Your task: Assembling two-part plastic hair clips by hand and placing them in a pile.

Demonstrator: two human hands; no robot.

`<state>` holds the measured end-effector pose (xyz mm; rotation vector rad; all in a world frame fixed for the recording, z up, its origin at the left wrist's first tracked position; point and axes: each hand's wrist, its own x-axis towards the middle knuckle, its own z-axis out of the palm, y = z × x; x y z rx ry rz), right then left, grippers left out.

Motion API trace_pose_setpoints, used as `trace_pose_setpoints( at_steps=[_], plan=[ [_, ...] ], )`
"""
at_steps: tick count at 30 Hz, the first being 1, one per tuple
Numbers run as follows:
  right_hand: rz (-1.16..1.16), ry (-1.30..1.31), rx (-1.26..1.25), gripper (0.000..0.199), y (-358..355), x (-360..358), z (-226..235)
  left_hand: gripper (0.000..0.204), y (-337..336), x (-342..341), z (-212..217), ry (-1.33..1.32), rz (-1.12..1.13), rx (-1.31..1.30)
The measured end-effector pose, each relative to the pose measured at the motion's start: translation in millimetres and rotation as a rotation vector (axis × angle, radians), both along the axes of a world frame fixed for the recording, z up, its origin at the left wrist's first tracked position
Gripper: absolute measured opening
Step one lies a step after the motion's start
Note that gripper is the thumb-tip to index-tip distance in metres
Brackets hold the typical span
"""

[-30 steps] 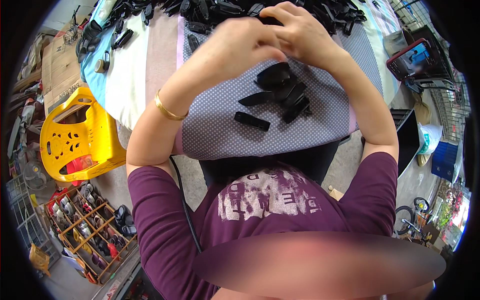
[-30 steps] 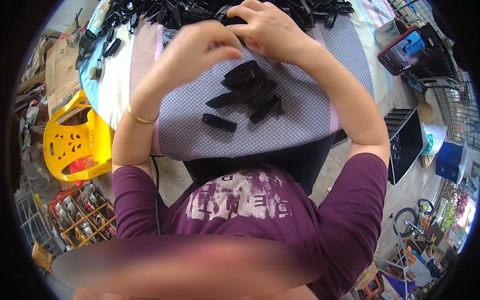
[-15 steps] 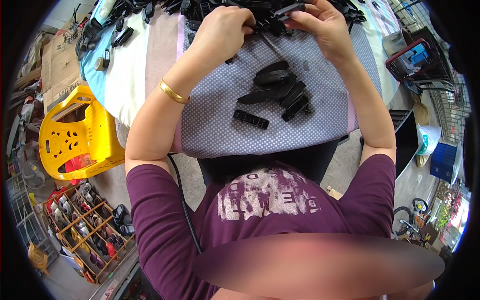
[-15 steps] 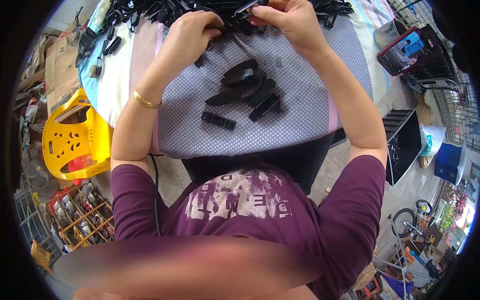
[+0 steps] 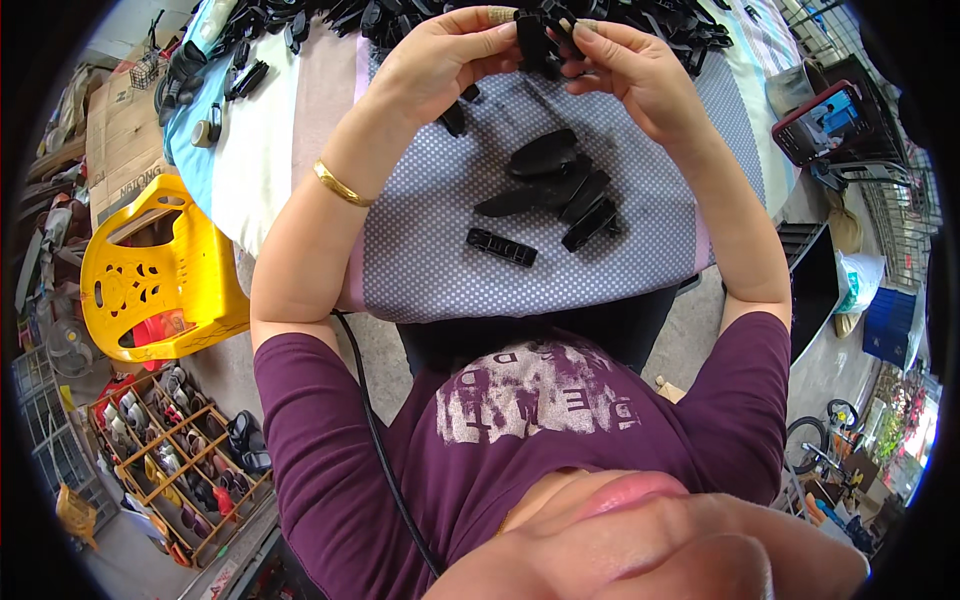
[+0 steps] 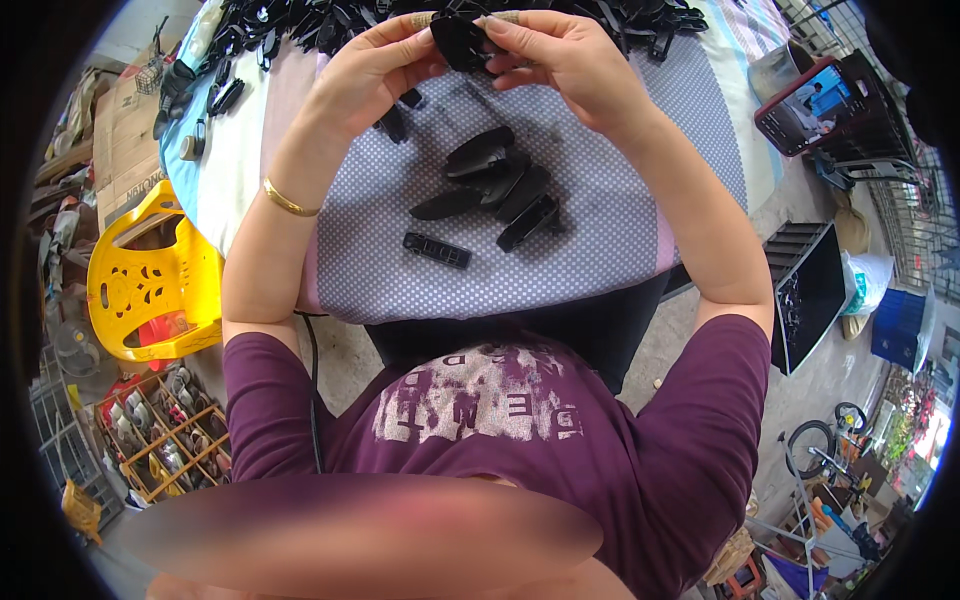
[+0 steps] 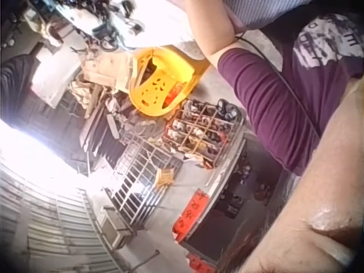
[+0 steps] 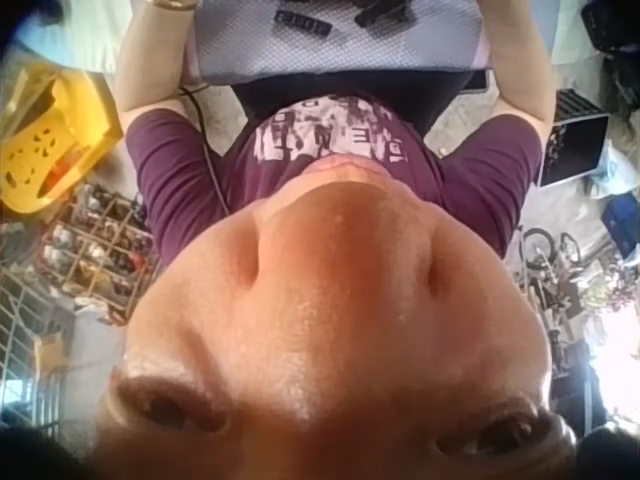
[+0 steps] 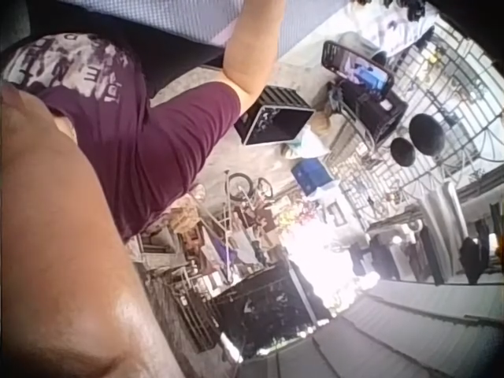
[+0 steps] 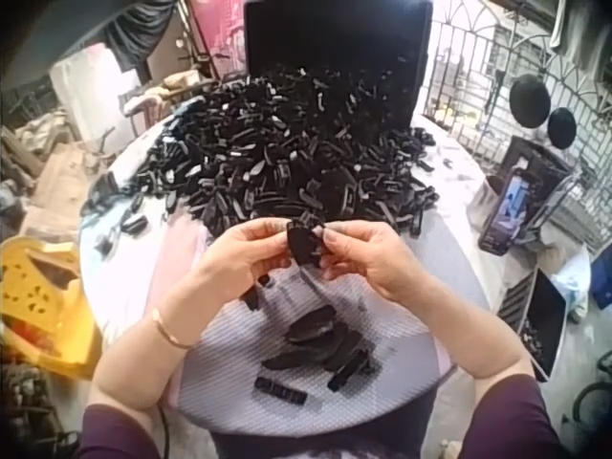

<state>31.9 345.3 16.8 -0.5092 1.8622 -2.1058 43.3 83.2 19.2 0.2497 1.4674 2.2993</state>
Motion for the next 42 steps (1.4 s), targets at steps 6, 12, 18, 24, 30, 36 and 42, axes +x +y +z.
trace_pose_setpoints(
  at_steps=[6,12,18,24,30,36,42],
  plan=[
    [0.115,-0.058,0.085,0.035,-15,18,27,0.024,6,9,6,0.027,-0.016,0.061],
    [-0.035,0.003,0.055,0.034,-26,27,22,0.031,19,22,6,0.103,0.156,0.109],
    [-0.014,0.012,-0.053,0.035,-11,14,-1,0.035,27,29,16,0.262,0.274,-0.163],
    [-0.043,0.028,-0.063,0.034,-13,16,-3,0.036,21,24,10,0.235,0.237,-0.078],
    [-0.180,0.199,0.154,0.033,-20,28,6,0.033,31,30,12,0.249,0.274,-0.097],
    [-0.089,0.471,0.302,0.037,-38,39,18,0.028,24,17,-2,0.490,0.158,0.121],
    [-0.091,0.532,0.314,0.036,-32,45,22,0.026,28,33,17,0.325,0.151,-0.050]
  ],
)
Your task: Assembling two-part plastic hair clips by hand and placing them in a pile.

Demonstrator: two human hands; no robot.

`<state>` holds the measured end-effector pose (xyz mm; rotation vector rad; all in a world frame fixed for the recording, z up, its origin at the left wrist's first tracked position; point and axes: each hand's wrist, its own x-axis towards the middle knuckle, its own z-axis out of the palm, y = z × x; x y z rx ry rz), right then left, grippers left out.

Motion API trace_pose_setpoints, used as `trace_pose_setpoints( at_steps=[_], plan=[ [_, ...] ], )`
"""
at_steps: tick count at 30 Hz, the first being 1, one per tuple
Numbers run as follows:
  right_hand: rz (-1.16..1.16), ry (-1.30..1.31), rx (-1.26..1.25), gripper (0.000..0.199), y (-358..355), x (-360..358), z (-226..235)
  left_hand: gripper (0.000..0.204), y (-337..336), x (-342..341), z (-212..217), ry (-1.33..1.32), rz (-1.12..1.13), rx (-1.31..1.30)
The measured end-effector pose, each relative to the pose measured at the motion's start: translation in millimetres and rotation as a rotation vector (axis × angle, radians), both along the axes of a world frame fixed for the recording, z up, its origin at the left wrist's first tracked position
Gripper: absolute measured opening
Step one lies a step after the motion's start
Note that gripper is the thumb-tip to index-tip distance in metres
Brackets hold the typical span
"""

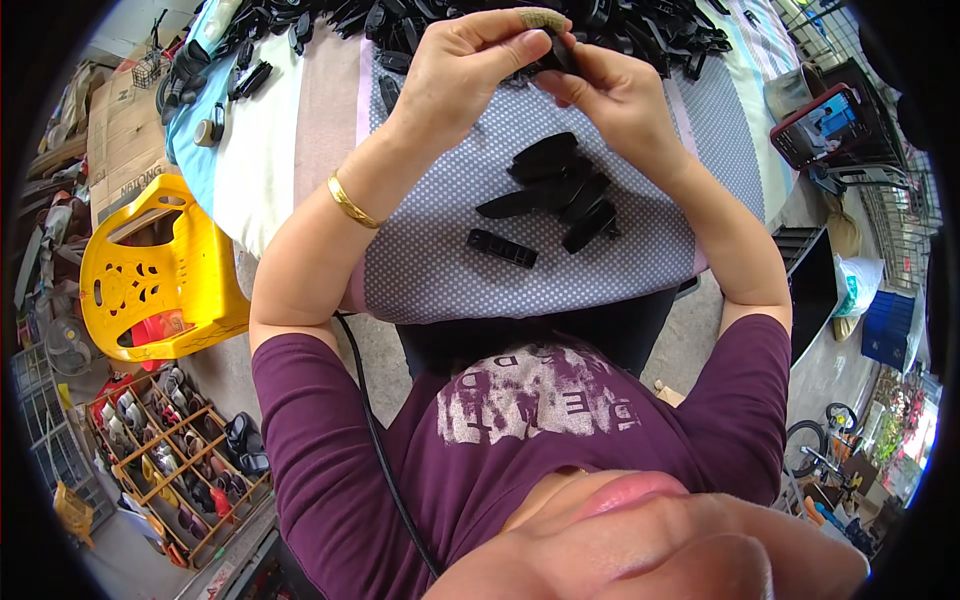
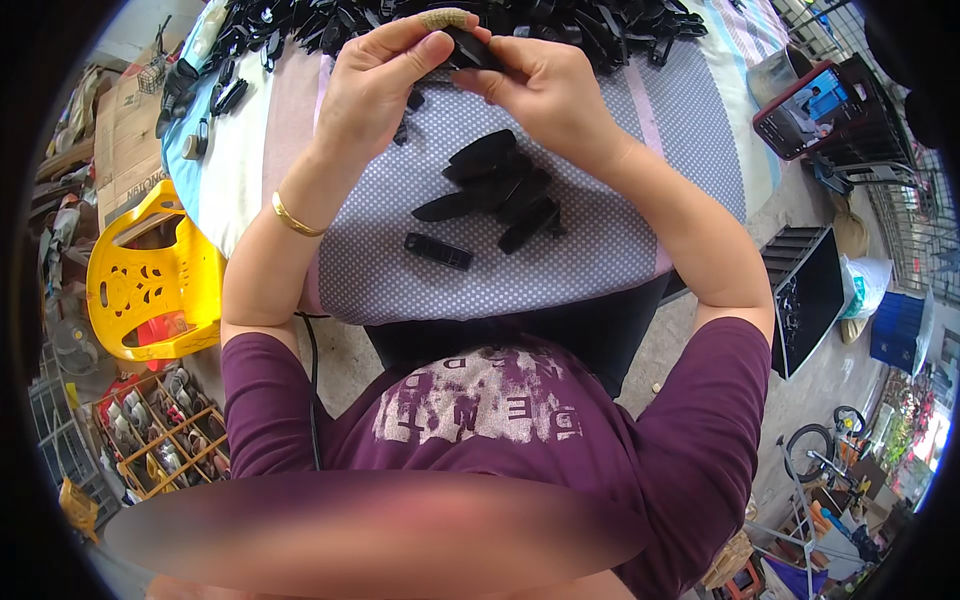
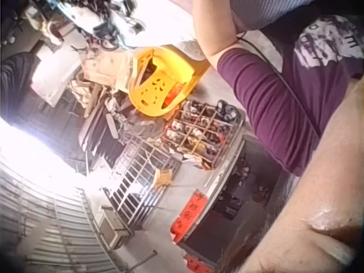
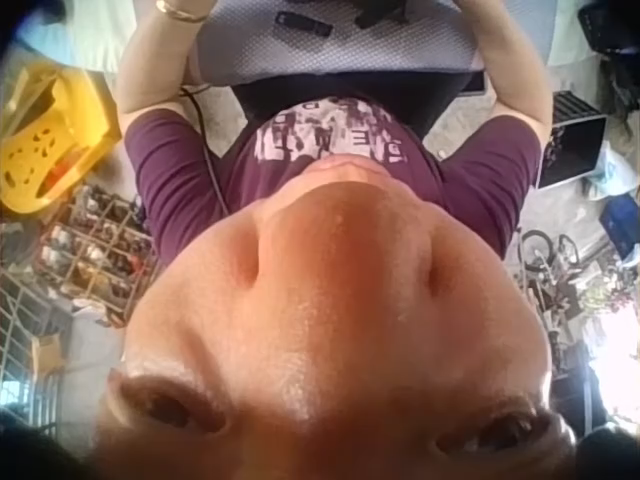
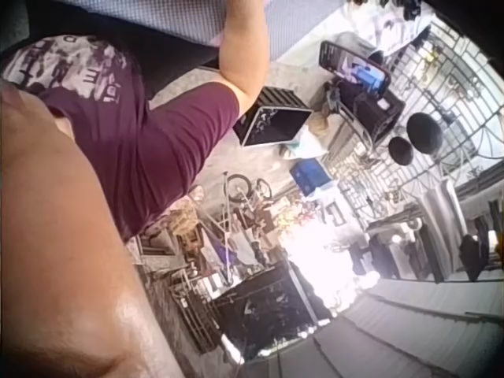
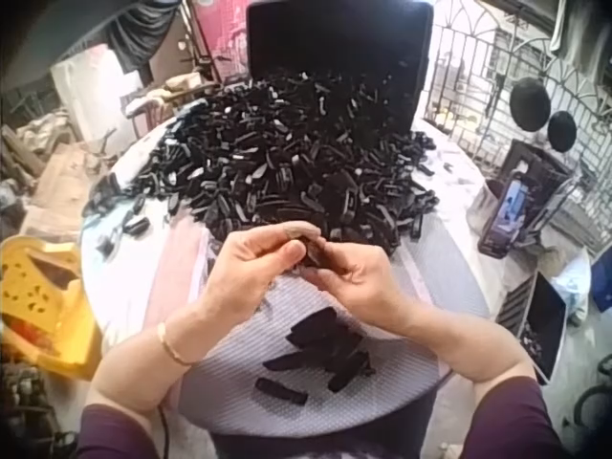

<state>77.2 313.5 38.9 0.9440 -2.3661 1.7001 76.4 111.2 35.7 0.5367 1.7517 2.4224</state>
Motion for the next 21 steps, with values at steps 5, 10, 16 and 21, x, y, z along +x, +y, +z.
trace_pose_setpoints(
  at_steps=[5,10,16,21],
  plan=[
    [-0.051,0.102,0.213,0.034,1,-2,2,0.025,1,-18,-15,0.555,-0.192,0.191],
    [-0.027,0.400,0.609,0.029,26,-30,18,0.037,-7,10,30,0.400,0.043,-0.574],
    [-0.138,0.546,0.567,0.029,35,-43,3,0.050,-2,33,47,0.689,-0.234,-0.969],
    [-0.162,0.465,0.512,0.033,12,-22,23,0.044,-58,22,57,0.794,-0.028,-1.552]
  ],
)
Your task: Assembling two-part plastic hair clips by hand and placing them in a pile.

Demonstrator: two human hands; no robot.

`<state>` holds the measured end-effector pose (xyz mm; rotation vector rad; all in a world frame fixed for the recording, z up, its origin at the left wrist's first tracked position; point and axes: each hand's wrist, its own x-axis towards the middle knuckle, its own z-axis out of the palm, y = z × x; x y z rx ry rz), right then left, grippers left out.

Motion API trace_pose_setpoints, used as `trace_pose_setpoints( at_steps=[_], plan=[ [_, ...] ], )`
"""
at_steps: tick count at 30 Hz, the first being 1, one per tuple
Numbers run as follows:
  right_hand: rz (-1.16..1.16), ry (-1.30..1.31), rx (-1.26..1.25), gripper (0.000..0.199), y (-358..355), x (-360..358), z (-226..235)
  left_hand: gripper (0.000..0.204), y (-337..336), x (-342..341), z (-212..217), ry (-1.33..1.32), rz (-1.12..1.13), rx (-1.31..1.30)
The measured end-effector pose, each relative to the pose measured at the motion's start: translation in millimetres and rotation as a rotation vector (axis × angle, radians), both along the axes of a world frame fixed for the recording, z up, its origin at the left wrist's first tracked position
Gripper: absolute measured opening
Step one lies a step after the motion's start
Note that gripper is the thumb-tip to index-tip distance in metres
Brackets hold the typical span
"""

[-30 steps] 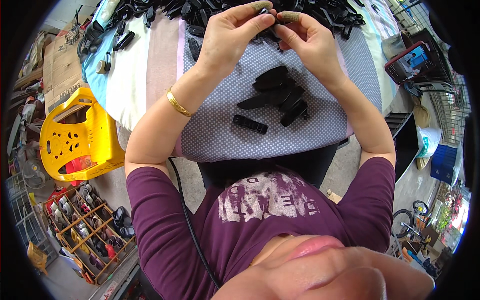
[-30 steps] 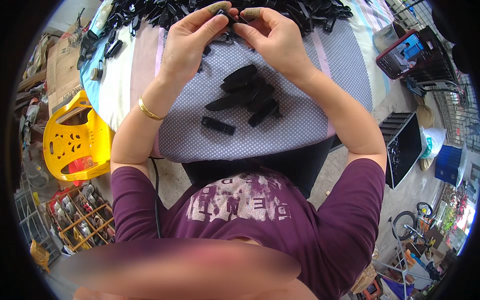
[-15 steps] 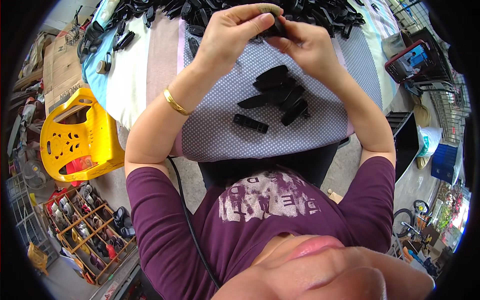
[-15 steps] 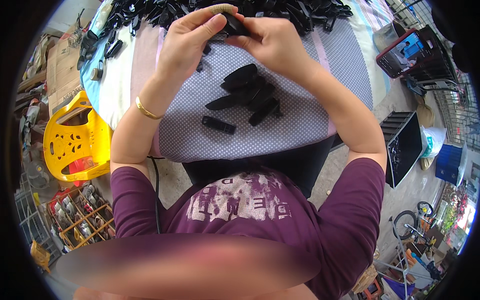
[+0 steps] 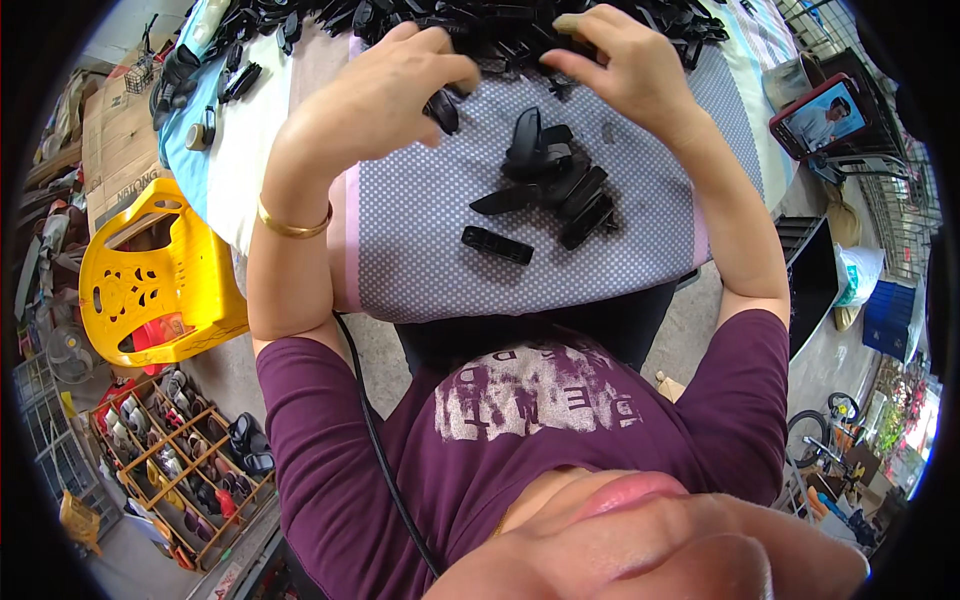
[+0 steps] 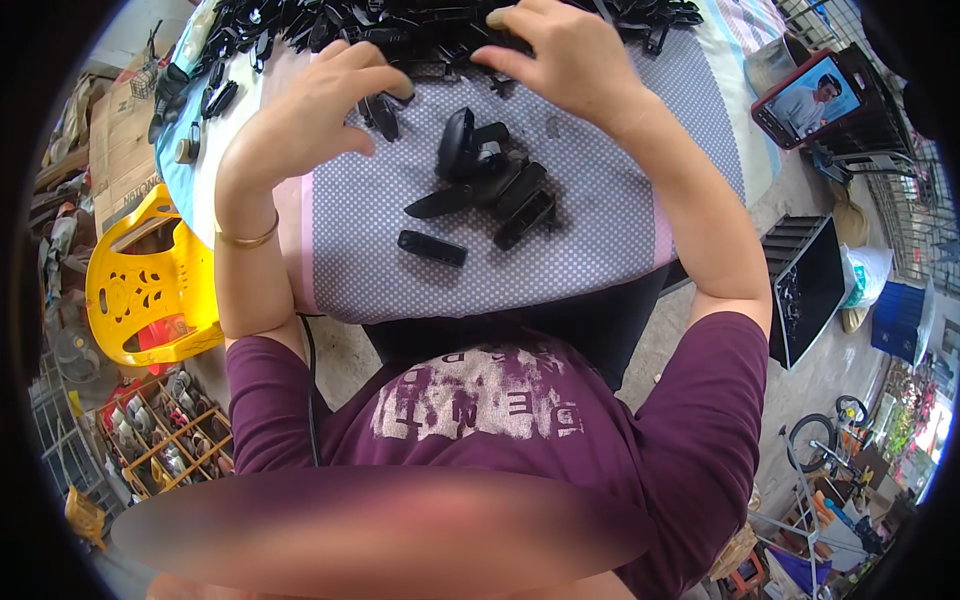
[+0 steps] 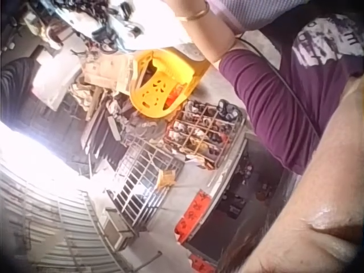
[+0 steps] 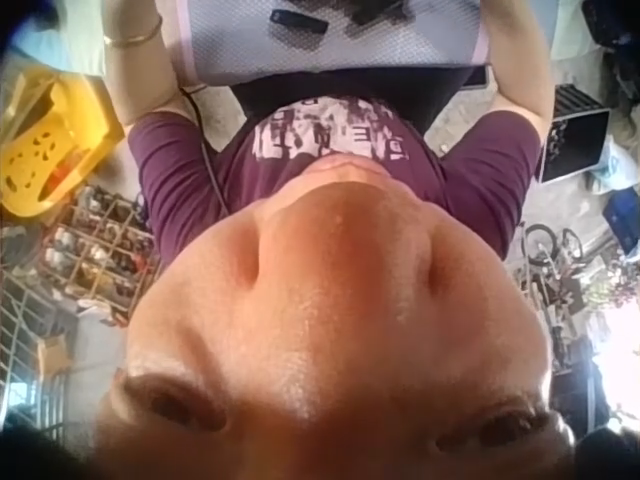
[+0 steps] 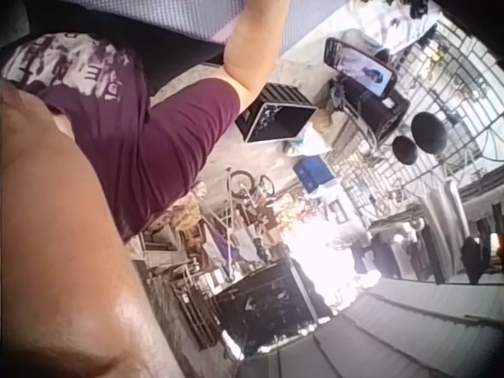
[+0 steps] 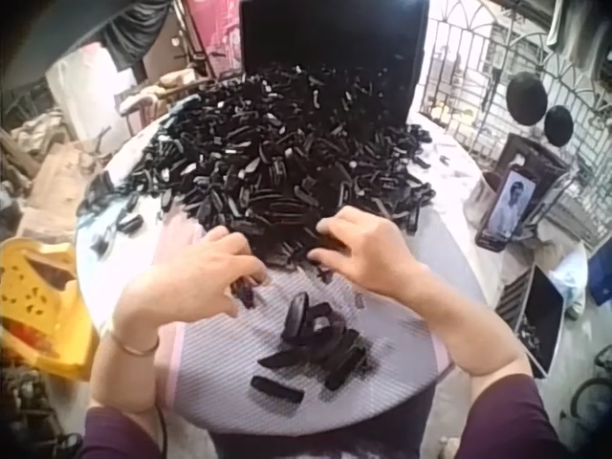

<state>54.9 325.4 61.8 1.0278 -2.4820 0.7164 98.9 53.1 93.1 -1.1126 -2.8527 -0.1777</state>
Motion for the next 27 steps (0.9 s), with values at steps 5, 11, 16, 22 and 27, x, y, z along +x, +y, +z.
trace_pose_setpoints(
  at_steps=[5,11,16,22,27],
  plan=[
    [-0.018,0.132,0.074,0.034,-4,-9,-22,0.033,20,-16,-18,-0.071,0.101,0.001],
    [-0.192,-0.006,0.000,0.028,-3,2,-9,0.034,18,-34,-49,-0.011,0.157,0.166],
    [-0.184,0.140,0.086,0.026,2,0,-14,0.016,39,-20,-23,-0.038,0.158,0.393],
    [-0.198,0.164,-0.099,0.030,17,-25,-31,0.015,36,-41,-46,-0.677,0.363,1.353],
    [-0.119,-0.183,-0.456,0.035,14,-22,-33,0.034,24,-50,-53,-0.836,0.366,1.028]
  ],
)
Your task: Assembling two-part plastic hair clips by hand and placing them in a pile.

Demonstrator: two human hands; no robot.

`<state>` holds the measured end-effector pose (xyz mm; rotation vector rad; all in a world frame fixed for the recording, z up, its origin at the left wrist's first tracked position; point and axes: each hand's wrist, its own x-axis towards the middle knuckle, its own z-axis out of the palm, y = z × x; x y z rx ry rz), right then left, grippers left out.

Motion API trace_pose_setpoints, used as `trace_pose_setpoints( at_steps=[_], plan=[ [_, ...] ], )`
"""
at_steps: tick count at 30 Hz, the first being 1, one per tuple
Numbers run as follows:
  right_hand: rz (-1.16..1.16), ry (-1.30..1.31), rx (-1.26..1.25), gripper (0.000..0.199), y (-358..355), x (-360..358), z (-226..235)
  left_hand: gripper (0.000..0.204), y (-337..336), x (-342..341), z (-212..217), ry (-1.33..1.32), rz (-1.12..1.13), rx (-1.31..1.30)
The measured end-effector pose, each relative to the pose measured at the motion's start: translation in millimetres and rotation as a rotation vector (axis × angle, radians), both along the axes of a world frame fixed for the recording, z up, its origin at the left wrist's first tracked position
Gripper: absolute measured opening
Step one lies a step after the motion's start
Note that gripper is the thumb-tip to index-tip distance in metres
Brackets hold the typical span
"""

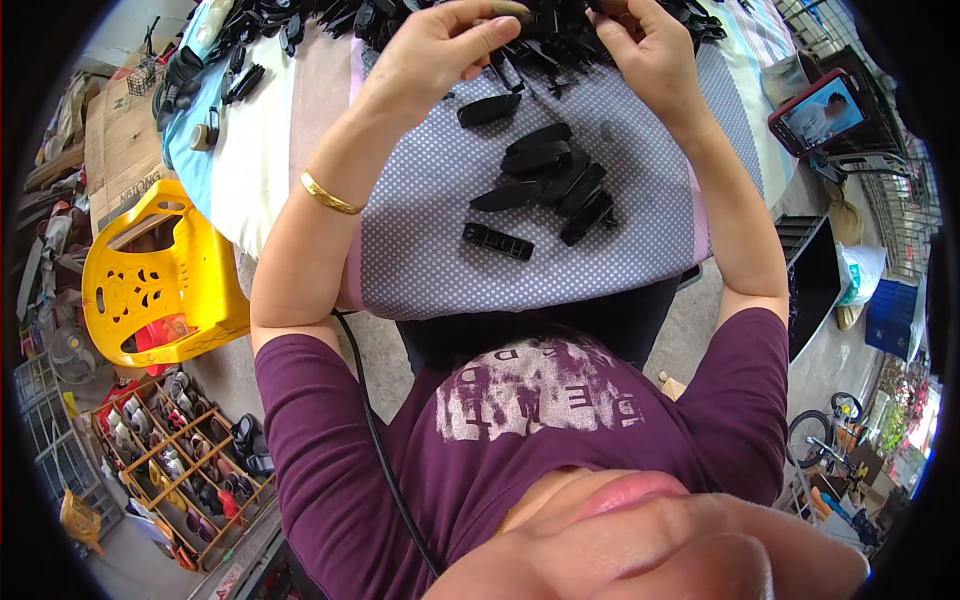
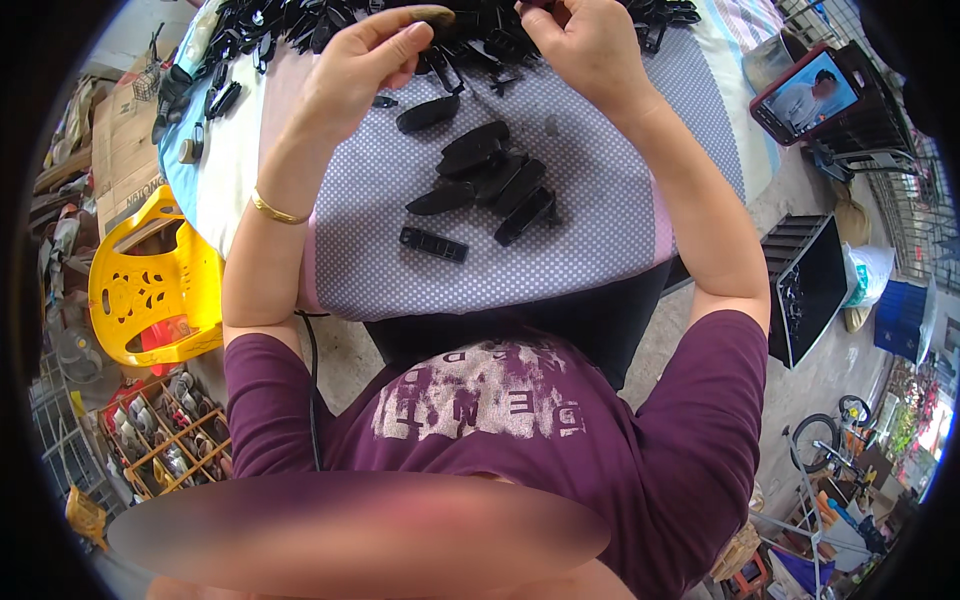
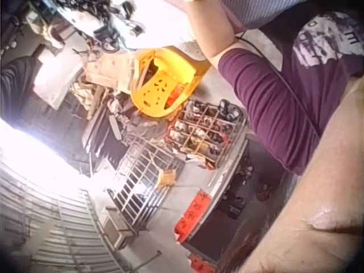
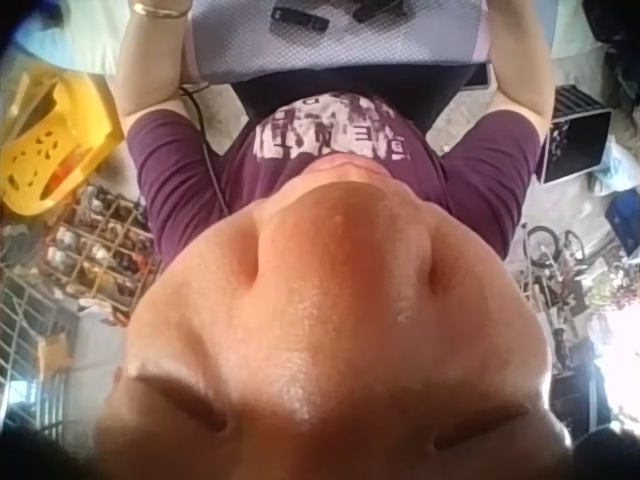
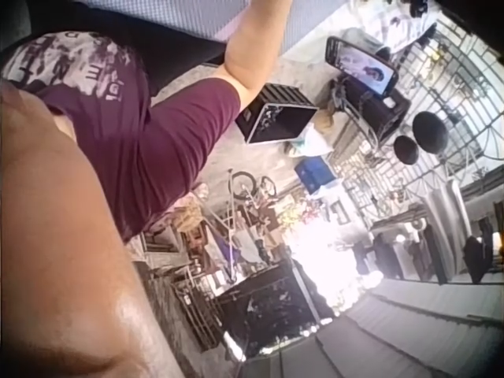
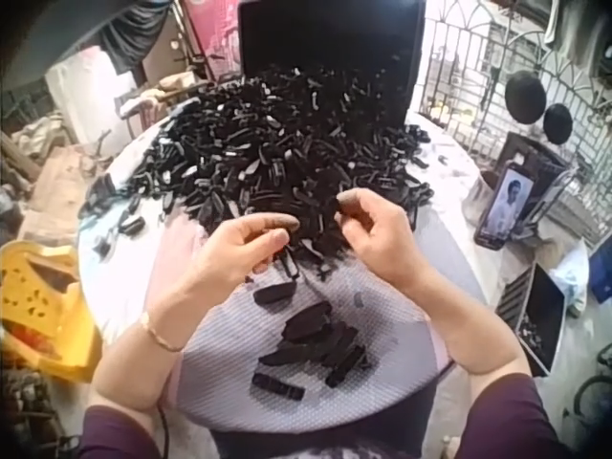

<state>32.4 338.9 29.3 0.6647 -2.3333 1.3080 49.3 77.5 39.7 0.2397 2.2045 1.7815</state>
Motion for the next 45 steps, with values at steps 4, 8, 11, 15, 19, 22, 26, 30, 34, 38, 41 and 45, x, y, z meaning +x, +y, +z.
trace_pose_setpoints(
  at_steps=[4,8,11,15,19,22,26,30,34,38,41,45],
  plan=[
    [0.147,-0.310,-0.252,0.038,-16,21,27,0.033,16,26,18,0.106,-0.065,0.108],
    [0.341,-0.711,-0.646,0.038,-16,22,21,0.033,26,30,9,0.136,0.044,0.154],
    [0.480,-0.725,-0.760,0.031,-16,24,12,0.031,28,23,-7,0.217,0.069,0.269],
    [0.366,-0.653,-0.673,0.026,-22,28,10,0.055,30,25,-10,0.019,0.033,0.498],
    [0.386,-0.691,-0.821,0.027,-22,31,9,0.052,30,21,-15,0.048,0.076,0.740],
    [0.356,-0.564,-0.720,0.028,-29,38,15,0.051,29,21,-16,0.050,0.052,0.802],
    [0.501,-0.265,-0.689,0.031,-32,25,-8,0.049,32,24,-13,0.109,0.039,0.748],
    [0.281,-0.409,-0.550,0.030,-34,37,3,0.047,31,27,-13,0.166,0.081,0.691],
    [0.255,-0.414,-0.549,0.029,-34,43,9,0.045,33,28,-9,0.162,0.127,0.642],
    [0.279,-0.383,-0.496,0.030,-34,44,10,0.043,32,27,-11,0.171,0.134,0.643],
    [0.246,-0.330,-0.465,0.029,-36,46,9,0.043,34,29,-7,0.167,0.147,0.612],
    [0.131,-0.107,-0.231,0.026,-39,55,22,0.042,40,36,-2,0.150,0.189,0.645]
  ],
)
